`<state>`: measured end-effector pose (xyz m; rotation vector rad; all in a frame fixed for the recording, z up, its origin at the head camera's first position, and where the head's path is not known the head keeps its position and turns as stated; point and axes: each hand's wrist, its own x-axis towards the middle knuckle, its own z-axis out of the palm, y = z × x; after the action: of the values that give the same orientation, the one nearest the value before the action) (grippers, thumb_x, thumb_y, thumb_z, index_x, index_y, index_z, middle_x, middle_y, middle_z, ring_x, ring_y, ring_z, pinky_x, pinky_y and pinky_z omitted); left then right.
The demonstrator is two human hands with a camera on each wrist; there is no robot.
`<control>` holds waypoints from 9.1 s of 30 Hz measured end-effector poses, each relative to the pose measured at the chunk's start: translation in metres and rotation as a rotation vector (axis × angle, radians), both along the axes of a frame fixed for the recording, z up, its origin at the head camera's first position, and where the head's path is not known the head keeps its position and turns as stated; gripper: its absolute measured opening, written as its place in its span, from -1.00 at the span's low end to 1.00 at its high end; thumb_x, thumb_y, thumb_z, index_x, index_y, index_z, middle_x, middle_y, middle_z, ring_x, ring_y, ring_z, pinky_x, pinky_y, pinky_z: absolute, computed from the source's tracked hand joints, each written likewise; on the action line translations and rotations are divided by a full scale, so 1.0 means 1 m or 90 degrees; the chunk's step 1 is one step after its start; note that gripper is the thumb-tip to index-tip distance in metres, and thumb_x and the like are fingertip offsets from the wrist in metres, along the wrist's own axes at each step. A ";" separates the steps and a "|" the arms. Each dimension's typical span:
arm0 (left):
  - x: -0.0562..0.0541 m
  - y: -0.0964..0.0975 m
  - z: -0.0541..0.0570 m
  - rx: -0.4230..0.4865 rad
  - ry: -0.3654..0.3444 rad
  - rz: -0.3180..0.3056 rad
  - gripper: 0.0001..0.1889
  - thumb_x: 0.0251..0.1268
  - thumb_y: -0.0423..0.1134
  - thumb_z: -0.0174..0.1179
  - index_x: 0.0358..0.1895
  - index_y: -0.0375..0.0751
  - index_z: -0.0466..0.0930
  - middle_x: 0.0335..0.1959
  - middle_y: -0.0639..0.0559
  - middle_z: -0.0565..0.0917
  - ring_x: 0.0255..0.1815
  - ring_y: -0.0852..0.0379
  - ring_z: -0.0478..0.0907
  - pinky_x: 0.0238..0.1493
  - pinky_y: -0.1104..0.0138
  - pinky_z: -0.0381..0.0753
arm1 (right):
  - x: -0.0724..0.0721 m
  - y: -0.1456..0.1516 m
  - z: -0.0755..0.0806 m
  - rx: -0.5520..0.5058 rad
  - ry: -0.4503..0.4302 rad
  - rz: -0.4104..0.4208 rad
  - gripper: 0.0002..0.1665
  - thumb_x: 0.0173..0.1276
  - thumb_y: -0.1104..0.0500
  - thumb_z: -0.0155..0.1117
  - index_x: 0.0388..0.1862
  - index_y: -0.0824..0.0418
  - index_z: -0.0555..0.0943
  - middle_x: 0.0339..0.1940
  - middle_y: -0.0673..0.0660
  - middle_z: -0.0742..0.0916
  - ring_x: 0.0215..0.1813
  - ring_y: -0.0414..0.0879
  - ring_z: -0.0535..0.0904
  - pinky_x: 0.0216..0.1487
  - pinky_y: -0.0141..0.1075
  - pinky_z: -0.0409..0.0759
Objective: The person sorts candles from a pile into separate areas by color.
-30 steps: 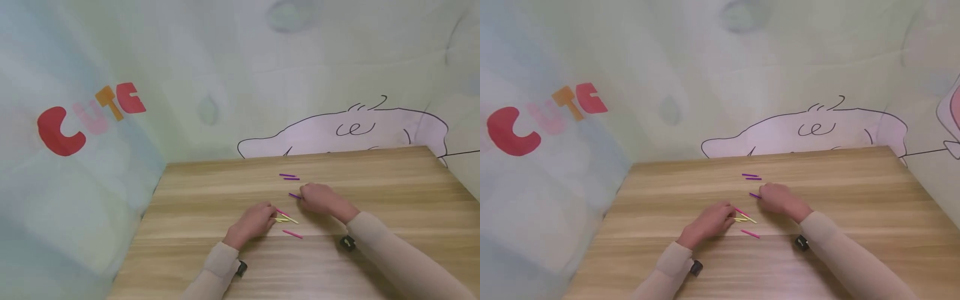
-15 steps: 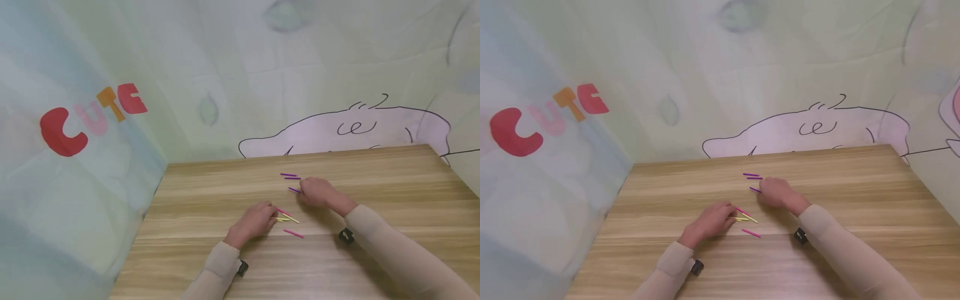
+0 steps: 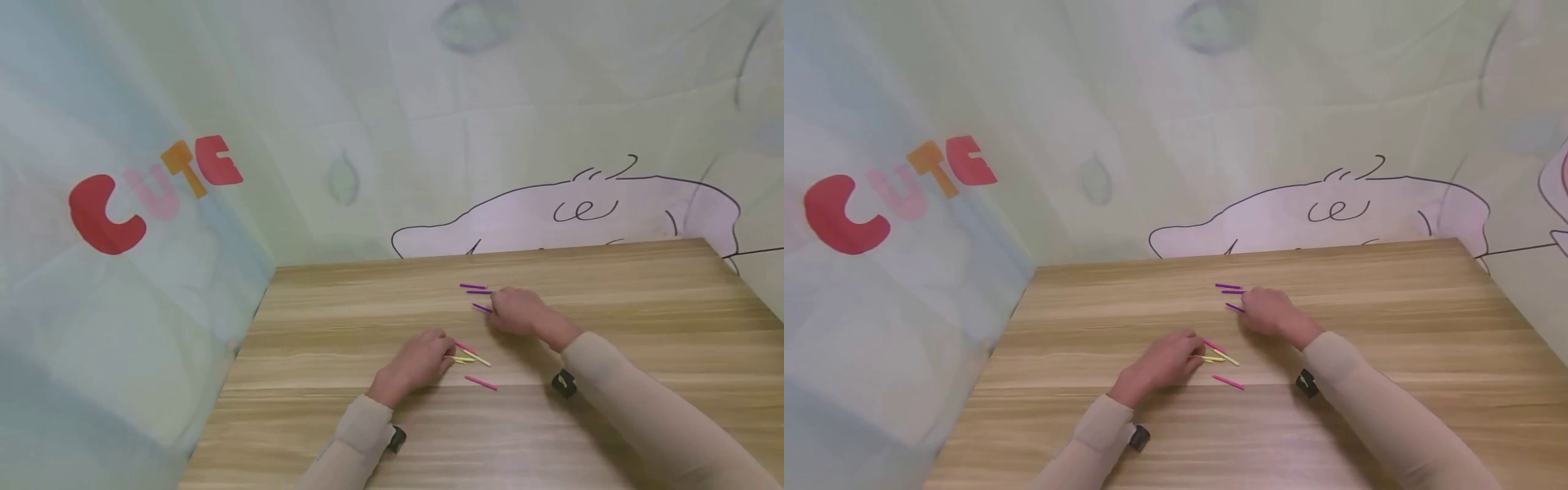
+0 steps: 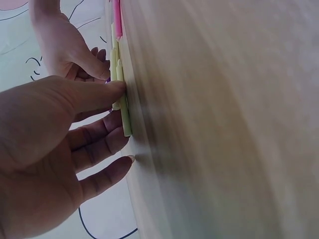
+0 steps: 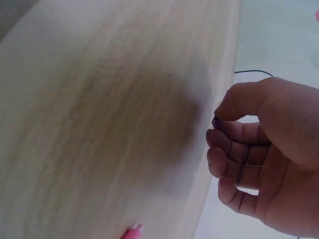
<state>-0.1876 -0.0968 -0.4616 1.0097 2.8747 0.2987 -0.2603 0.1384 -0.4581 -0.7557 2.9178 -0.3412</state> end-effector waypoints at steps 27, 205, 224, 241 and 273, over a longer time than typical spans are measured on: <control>-0.001 0.001 -0.004 -0.016 -0.020 0.013 -0.91 0.41 -0.17 0.24 -0.24 -0.07 0.62 -0.33 0.16 0.48 -0.32 0.25 0.39 -0.28 0.41 0.45 | -0.015 0.005 -0.005 -0.010 -0.029 -0.029 -0.83 0.31 0.24 0.20 -0.48 0.23 0.50 -0.58 0.09 0.53 -0.56 -0.07 0.43 -0.55 -0.25 0.46; -0.004 0.002 0.003 0.004 0.010 0.002 -0.84 0.48 -0.17 0.13 -0.06 -0.12 0.62 -0.25 0.08 0.55 -0.23 0.15 0.49 -0.15 0.29 0.54 | 0.098 -0.014 -0.009 -0.109 0.017 0.153 -0.79 0.19 0.25 0.37 -0.55 0.06 0.53 -0.54 -0.11 0.48 -0.51 -0.24 0.33 -0.48 -0.34 0.44; -0.007 0.007 0.001 0.006 -0.012 0.027 -0.75 0.54 -0.22 0.05 0.14 -0.11 0.60 -0.13 0.04 0.49 -0.24 0.16 0.44 -0.17 0.32 0.53 | 0.101 -0.012 -0.011 -0.108 0.045 0.154 -0.79 0.17 0.23 0.36 -0.56 0.03 0.53 -0.53 -0.12 0.47 -0.54 -0.25 0.32 -0.52 -0.33 0.42; -0.009 0.007 0.000 -0.017 -0.001 0.018 -0.90 0.49 -0.22 0.14 -0.17 -0.13 0.63 -0.19 0.06 0.47 -0.26 0.18 0.42 -0.18 0.35 0.52 | 0.101 -0.011 -0.011 -0.107 0.043 0.152 -0.77 0.18 0.23 0.34 -0.58 0.03 0.50 -0.54 -0.12 0.45 -0.54 -0.25 0.30 -0.53 -0.35 0.38; -0.001 0.005 0.006 -0.030 -0.015 0.032 -0.91 0.46 -0.23 0.18 -0.21 -0.13 0.63 -0.20 0.07 0.47 -0.30 0.20 0.40 -0.25 0.37 0.49 | 0.106 0.015 -0.012 -0.120 0.055 0.118 -0.74 0.25 0.24 0.32 -0.59 0.07 0.50 -0.55 -0.11 0.46 -0.54 -0.26 0.31 -0.51 -0.34 0.42</control>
<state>-0.1884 -0.0914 -0.4560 0.9216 2.8756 0.2428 -0.1540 0.1532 -0.4705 -1.0846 2.8917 -0.5831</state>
